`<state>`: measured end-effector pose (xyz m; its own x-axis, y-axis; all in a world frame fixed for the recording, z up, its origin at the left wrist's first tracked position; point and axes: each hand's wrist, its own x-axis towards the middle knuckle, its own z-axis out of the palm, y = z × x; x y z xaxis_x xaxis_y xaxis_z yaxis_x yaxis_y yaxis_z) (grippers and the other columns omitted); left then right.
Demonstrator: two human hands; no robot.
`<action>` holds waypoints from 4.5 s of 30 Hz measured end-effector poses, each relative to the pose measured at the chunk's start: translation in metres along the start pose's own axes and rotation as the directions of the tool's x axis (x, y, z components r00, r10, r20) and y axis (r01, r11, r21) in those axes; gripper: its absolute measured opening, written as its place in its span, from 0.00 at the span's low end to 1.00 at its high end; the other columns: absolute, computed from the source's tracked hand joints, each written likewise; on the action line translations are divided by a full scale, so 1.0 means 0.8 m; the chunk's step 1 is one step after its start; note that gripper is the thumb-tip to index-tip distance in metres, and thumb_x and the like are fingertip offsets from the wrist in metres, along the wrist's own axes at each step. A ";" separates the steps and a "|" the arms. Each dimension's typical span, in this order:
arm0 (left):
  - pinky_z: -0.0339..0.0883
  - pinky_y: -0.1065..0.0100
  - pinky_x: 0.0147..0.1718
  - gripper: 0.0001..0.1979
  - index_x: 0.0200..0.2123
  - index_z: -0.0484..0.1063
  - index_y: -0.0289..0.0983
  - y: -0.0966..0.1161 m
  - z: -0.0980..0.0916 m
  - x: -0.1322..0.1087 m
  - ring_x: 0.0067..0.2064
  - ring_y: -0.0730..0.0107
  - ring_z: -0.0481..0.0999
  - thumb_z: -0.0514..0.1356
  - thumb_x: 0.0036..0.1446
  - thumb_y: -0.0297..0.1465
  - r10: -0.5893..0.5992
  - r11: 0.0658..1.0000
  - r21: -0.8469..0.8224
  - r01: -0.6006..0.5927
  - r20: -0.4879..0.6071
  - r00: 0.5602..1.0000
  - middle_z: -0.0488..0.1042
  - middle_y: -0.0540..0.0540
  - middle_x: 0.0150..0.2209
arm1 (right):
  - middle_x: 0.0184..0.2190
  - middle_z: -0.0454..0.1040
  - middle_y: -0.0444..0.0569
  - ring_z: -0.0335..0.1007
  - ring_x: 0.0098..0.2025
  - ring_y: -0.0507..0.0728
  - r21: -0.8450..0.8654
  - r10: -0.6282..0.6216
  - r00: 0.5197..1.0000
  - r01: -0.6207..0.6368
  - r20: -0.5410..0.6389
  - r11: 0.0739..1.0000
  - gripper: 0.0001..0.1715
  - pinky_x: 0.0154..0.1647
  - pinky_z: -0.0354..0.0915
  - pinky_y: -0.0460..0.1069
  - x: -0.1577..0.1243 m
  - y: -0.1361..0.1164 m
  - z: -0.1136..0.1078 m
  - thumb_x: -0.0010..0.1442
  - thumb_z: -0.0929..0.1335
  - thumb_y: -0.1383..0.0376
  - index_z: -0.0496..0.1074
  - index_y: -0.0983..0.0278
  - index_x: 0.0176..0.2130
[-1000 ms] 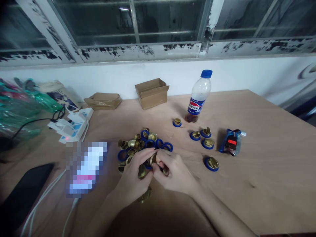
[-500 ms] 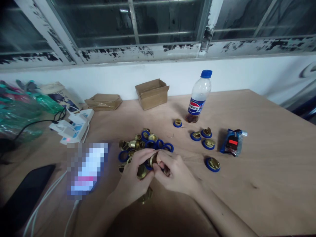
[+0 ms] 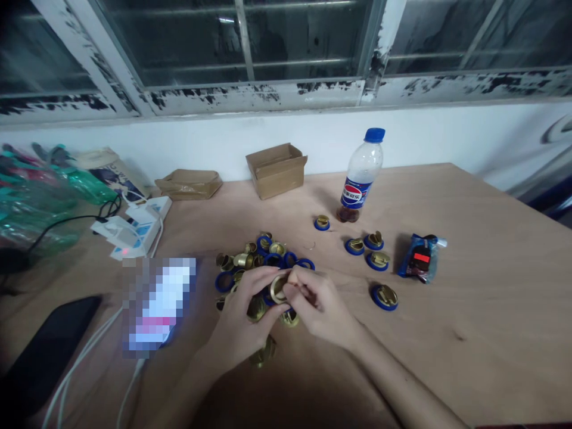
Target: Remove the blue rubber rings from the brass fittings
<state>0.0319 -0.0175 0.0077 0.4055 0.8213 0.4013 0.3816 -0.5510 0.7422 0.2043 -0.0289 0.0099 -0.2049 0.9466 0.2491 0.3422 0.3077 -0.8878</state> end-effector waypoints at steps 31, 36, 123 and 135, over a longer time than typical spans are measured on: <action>0.72 0.63 0.45 0.16 0.49 0.69 0.41 -0.022 0.003 0.009 0.46 0.64 0.75 0.62 0.57 0.33 0.082 0.953 0.302 0.004 -0.273 0.959 0.71 0.43 0.47 | 0.55 0.71 0.53 0.65 0.58 0.61 -0.385 0.034 0.931 -0.182 -0.362 0.905 0.23 0.59 0.60 0.58 0.025 0.031 -0.029 0.67 0.55 0.57 0.66 0.61 0.55; 0.71 0.65 0.40 0.14 0.47 0.67 0.40 -0.020 0.004 0.005 0.38 0.67 0.76 0.60 0.58 0.34 0.024 0.942 0.335 0.014 -0.111 0.993 0.72 0.47 0.37 | 0.47 0.74 0.60 0.71 0.48 0.66 -0.622 0.035 0.894 -0.339 -0.448 0.705 0.19 0.48 0.65 0.59 0.023 0.055 -0.043 0.62 0.60 0.64 0.68 0.67 0.50; 0.71 0.61 0.45 0.05 0.37 0.74 0.42 -0.018 -0.002 0.006 0.41 0.65 0.77 0.64 0.55 0.32 0.174 0.960 0.257 -0.115 -0.221 0.960 0.80 0.51 0.33 | 0.31 0.67 0.45 0.66 0.32 0.53 -0.016 -0.193 0.955 0.195 -0.226 0.981 0.07 0.34 0.67 0.50 0.013 0.003 0.002 0.58 0.70 0.64 0.75 0.59 0.39; 0.71 0.62 0.45 0.03 0.36 0.73 0.41 -0.016 0.003 0.005 0.38 0.68 0.78 0.61 0.57 0.27 0.224 0.944 0.283 -0.170 -0.171 0.959 0.80 0.51 0.34 | 0.29 0.64 0.44 0.64 0.32 0.52 -0.153 -0.212 0.963 0.187 -0.167 0.970 0.08 0.32 0.64 0.48 0.008 0.007 0.001 0.60 0.66 0.69 0.71 0.60 0.41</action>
<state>0.0304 -0.0076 -0.0018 0.3324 0.6900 0.6430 0.5262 -0.7015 0.4807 0.2040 -0.0212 0.0060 -0.1170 0.8626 0.4922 0.4345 0.4901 -0.7556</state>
